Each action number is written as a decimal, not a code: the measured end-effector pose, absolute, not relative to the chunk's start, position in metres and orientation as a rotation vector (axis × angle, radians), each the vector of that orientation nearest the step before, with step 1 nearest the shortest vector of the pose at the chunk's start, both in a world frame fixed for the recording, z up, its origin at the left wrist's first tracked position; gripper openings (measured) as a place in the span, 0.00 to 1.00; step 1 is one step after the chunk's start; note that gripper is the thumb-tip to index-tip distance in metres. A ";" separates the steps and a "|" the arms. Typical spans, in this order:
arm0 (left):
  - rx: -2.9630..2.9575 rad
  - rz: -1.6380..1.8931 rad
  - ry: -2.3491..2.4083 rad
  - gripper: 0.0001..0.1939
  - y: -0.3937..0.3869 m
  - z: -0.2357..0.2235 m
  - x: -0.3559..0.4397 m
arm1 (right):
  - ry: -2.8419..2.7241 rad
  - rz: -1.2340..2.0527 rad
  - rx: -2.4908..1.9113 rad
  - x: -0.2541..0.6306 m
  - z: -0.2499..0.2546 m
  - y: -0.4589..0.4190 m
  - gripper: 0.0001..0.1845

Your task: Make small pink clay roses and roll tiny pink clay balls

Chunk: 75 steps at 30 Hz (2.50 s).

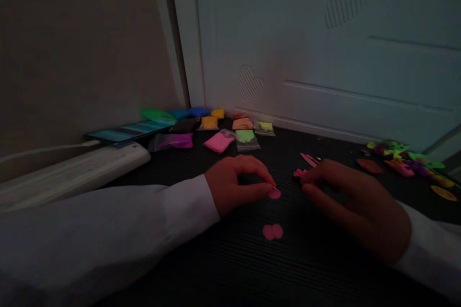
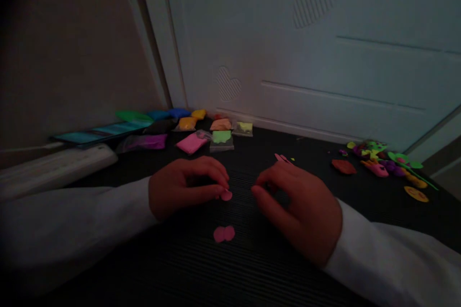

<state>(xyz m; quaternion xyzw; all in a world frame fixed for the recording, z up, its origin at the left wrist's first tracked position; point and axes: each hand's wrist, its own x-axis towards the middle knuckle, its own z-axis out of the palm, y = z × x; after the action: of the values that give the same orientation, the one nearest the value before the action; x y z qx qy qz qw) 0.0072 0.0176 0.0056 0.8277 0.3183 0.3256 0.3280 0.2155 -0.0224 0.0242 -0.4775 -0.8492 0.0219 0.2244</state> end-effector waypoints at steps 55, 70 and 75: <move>2.141 0.935 0.934 0.05 0.001 0.010 0.007 | -2.290 0.345 -1.111 0.183 0.010 -0.027 0.04; 2.015 0.794 0.950 0.02 0.005 0.015 0.006 | -2.281 0.336 -1.134 0.185 0.009 -0.025 0.04; 1.991 0.773 1.001 0.04 0.005 0.016 0.006 | -2.264 0.418 -1.165 0.185 0.009 -0.024 0.04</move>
<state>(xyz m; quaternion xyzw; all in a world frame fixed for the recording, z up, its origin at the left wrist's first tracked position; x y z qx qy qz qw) 0.0059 0.0052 0.0160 0.7802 0.3922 0.3030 0.3816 0.1853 -0.0236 0.0088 -0.4339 -0.8431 0.1556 0.2769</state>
